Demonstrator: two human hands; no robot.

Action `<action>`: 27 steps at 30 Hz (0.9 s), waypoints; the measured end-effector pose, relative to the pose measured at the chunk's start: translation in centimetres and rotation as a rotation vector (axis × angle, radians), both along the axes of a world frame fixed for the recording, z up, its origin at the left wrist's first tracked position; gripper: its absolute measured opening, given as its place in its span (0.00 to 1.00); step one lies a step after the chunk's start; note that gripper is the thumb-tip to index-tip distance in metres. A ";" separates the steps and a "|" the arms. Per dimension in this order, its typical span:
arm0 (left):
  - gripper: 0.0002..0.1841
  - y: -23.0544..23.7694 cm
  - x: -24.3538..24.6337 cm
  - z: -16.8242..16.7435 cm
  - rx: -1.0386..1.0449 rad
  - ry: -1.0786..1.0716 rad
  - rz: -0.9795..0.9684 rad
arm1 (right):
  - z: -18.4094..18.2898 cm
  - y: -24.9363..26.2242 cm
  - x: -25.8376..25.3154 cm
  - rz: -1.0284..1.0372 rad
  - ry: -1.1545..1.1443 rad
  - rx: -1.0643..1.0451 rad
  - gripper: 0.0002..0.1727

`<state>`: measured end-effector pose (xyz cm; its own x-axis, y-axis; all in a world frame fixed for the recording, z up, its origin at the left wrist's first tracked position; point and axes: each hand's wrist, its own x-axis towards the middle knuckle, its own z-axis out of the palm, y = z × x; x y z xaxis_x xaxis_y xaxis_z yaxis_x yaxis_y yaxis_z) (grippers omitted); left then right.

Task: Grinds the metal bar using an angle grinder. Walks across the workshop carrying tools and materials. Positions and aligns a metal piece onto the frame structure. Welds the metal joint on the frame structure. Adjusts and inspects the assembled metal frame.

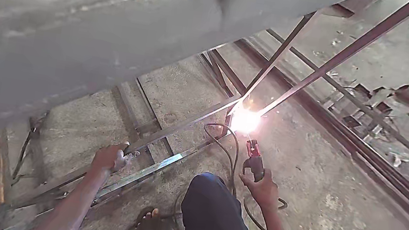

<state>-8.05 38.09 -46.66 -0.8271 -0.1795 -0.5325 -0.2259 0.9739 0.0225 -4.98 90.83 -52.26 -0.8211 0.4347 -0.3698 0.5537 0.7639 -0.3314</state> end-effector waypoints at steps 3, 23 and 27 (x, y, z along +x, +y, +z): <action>0.33 -0.6 0.3 -1.1 0.032 0.079 0.010 | 0.7 0.0 0.0 -0.005 -0.012 -0.035 0.57; 0.39 -0.7 -0.1 -1.8 -0.024 0.033 -0.065 | 2.8 -1.9 4.7 -0.086 0.424 -0.206 0.60; 0.37 -0.7 0.0 -2.1 -0.023 0.066 -0.055 | 3.3 -2.9 4.7 -0.087 0.465 -0.248 0.59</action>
